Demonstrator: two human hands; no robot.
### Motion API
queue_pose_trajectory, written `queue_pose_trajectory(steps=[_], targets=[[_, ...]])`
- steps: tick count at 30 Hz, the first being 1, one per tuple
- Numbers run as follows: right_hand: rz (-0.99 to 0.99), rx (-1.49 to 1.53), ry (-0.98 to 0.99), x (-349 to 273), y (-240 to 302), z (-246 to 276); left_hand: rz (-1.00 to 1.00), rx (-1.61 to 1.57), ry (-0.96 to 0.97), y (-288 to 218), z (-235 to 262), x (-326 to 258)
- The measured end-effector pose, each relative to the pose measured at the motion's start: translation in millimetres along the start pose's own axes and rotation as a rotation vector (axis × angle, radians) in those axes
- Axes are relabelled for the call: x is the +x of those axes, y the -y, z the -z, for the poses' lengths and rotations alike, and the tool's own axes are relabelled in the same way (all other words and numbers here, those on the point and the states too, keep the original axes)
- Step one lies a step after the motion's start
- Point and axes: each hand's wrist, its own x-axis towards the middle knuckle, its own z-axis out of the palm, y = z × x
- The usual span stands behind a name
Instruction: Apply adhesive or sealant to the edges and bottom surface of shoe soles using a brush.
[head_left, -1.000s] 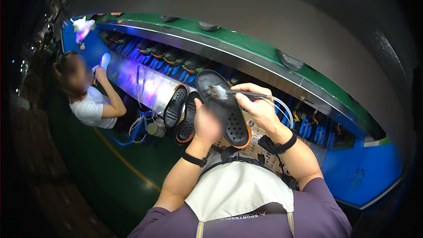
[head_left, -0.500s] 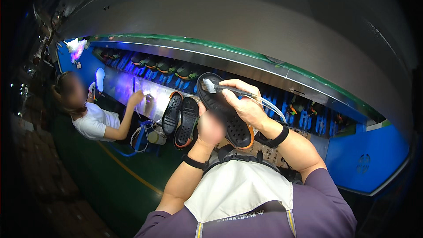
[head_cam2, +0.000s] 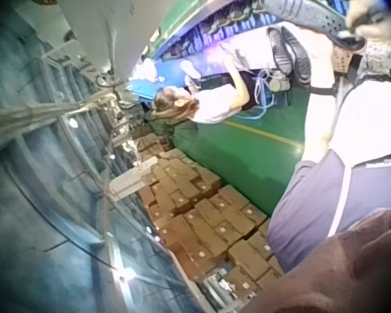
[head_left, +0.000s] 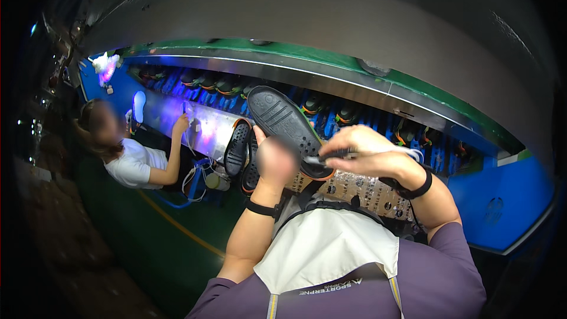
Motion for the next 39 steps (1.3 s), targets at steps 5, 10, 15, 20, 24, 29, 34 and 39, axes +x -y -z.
queue_pose_trajectory(steps=[5,10,15,20,24,29,34,39], targets=[[-0.003,0.425,-0.697,41,-1,-22,-0.075,0.037,-0.105,20,-29,-9],[0.244,0.206,-0.447,43,-5,-23,-0.049,0.096,-0.197,24,-26,-18],[0.195,0.513,-0.51,41,-8,-18,-0.055,0.012,-0.127,10,-34,-17],[0.401,0.027,-0.18,34,-5,-3,-0.05,-0.095,-0.042,-3,-22,-8],[0.296,-0.044,-0.464,34,-3,-10,-0.093,-0.094,-0.114,-5,-25,-5],[0.431,0.083,-0.184,26,12,-20,-0.022,-0.165,0.035,-21,-32,1],[0.444,-0.253,-0.395,24,29,-28,-0.077,-0.096,0.032,-37,-46,4],[0.384,0.118,-0.361,20,32,-33,-0.118,-0.139,0.043,-59,-48,7]])
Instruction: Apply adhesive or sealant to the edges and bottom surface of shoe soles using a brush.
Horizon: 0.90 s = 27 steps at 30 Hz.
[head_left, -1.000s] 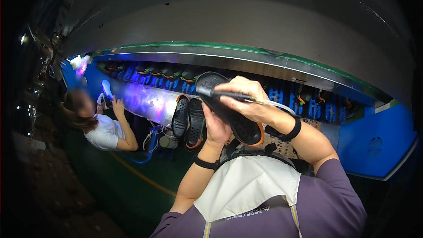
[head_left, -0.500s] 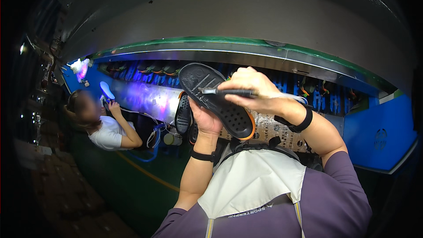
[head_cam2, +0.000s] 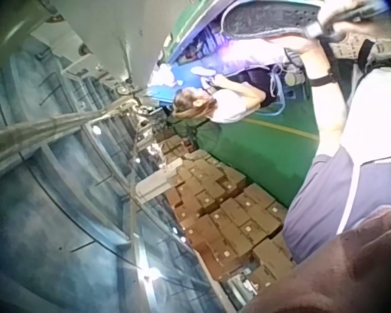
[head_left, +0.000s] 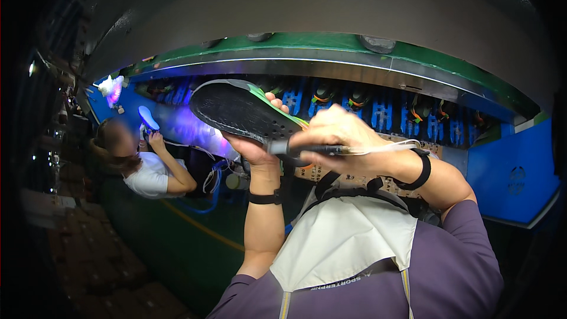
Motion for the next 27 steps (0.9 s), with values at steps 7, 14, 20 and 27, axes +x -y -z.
queue_pose_trajectory(steps=[7,14,20,27], targets=[[0.158,0.094,0.199,2,2,11,-0.074,-0.003,0.046,-23,-6,14],[0.1,-0.087,0.367,7,10,30,0.022,0.128,0.205,-38,-25,25],[0.152,-0.358,0.301,8,3,25,0.187,0.254,0.366,-44,-36,47],[0.102,-0.456,0.263,10,-3,32,0.205,0.649,0.233,-32,-27,71]])
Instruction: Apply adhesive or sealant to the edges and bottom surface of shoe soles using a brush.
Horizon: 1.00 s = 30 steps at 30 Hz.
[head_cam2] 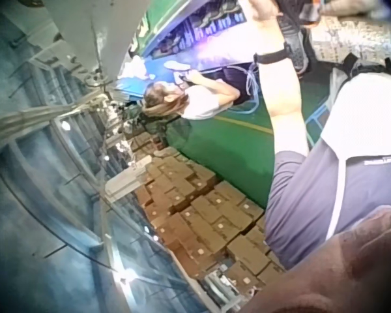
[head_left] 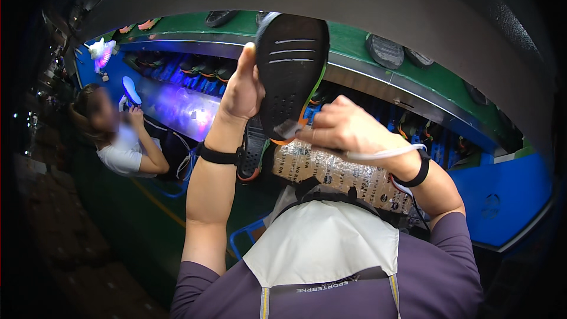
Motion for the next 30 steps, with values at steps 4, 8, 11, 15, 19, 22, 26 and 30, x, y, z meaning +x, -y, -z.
queue_pose_trajectory(steps=[4,8,11,15,19,22,26,30], targets=[[0.12,0.132,0.132,-1,-4,7,0.154,-0.105,0.172,-5,-12,12],[0.045,-0.023,0.065,-1,-10,-1,0.285,0.146,0.053,-5,-25,24],[0.108,0.14,0.133,1,-8,6,0.365,0.409,0.048,-2,-27,28],[-0.048,0.021,0.116,2,-17,-6,0.362,0.404,0.069,-3,-33,31],[0.02,0.146,0.187,-5,-17,-12,0.37,0.497,0.067,2,-25,30],[0.001,0.372,0.157,-6,-19,-8,0.429,0.574,0.016,11,2,22],[-0.224,0.524,-0.103,-26,-32,-8,0.093,0.023,-0.097,48,42,-13],[-0.731,0.675,-0.342,-60,-45,-35,0.065,-0.601,-0.258,114,92,-90]])
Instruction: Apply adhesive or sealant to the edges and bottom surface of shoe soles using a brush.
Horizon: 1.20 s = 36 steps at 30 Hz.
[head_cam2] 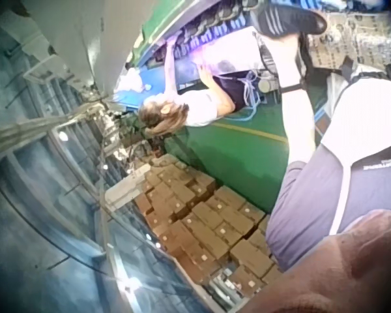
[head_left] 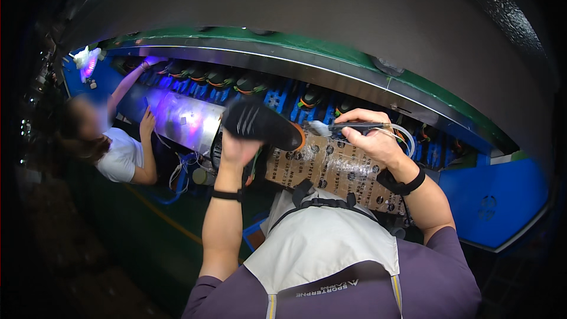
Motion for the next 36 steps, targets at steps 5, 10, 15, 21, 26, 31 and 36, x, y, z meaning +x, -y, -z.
queue_pose_trajectory(steps=[5,10,15,21,26,31,36], targets=[[-0.185,0.045,-0.127,-17,-51,-3,0.586,0.002,-0.261,44,73,-68],[-0.294,0.123,-0.127,-14,-76,-39,0.612,-0.507,-0.37,119,104,-77],[-0.261,0.021,-0.078,9,-66,-57,0.341,-0.33,-0.356,130,52,-54],[-0.131,0.019,-0.19,47,-25,-75,0.161,-0.262,-0.174,116,-24,-36],[0.145,-0.09,-0.36,59,-10,-91,0.037,-0.126,-0.256,115,-50,-35],[0.409,-0.389,-0.149,33,0,-91,-0.046,-0.05,-0.263,110,-59,-33],[0.222,-0.656,0.301,-3,29,-66,-0.01,-0.077,-0.069,99,-57,-25]])
